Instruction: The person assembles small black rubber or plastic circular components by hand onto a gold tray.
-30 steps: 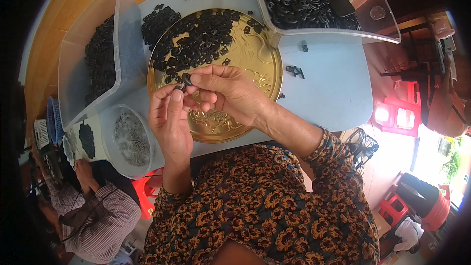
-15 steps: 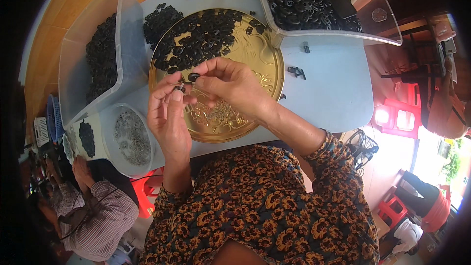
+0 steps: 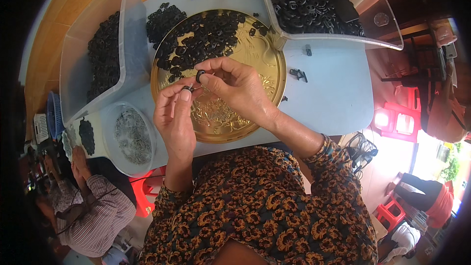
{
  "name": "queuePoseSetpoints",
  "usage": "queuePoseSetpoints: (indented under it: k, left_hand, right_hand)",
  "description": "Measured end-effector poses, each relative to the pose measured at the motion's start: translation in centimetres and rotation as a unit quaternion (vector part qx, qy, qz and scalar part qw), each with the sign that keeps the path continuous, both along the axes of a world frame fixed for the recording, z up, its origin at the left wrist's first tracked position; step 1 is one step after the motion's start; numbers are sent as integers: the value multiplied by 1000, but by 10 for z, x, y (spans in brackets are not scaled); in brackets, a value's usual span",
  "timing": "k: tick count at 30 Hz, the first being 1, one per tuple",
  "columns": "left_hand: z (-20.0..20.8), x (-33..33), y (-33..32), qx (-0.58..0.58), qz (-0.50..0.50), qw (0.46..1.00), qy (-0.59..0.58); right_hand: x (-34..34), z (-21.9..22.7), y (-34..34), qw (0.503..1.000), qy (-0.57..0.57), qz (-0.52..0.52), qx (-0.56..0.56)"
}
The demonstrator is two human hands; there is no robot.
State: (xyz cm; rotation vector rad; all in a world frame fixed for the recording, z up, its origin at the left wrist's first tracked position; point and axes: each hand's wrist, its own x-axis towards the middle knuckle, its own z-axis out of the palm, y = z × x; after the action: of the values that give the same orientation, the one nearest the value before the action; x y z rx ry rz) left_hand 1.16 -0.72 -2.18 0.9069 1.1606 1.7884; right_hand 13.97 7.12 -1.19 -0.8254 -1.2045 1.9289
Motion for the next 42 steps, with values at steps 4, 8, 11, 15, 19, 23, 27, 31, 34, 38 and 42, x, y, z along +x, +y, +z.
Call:
queuePoseSetpoints:
  k: [4, 8, 11, 15, 19, 23, 27, 31, 34, 38, 42]
  left_hand:
    - [3, -3, 1, -28, -18, 997, -64]
    - [-3, -6, 0, -38, -33, 994, -98]
    - [2, -4, 0, -62, -42, 993, -92]
    - [0, -6, -1, -68, -38, 993, -86]
    - [-1, -7, -2, -69, -43, 994, -77]
    - [-1, -8, -2, -72, -43, 995, -62]
    - [-1, -6, -1, -78, -41, 994, -66]
    - [-1, -5, 0, -83, -31, 993, -73]
    - [-1, -5, 0, -92, -20, 992, -87]
    - [-3, -2, 0, -94, -19, 987, -128]
    - [-3, 4, 0, -99, -7, 982, -163]
  right_hand:
    - [2, 0, -1, 999, -20, 9, 30]
    - [2, 4, 0, 998, -21, 9, 50]
    - [2, 4, 0, 999, 0, 12, 47]
    - [3, 1, 1, 999, 3, 23, 41]
    - [3, 6, 2, 999, -12, 20, 35]
    - [3, 7, 3, 995, -57, 27, 72]
    - [2, 8, 0, 990, -99, 35, 90]
    - [-2, 1, -5, 988, -110, 17, 110]
    - [-3, -6, -7, 989, -89, 3, 116]
    - [-4, -9, -7, 973, -75, -42, 215]
    - [-6, -10, -14, 981, -47, -71, 175]
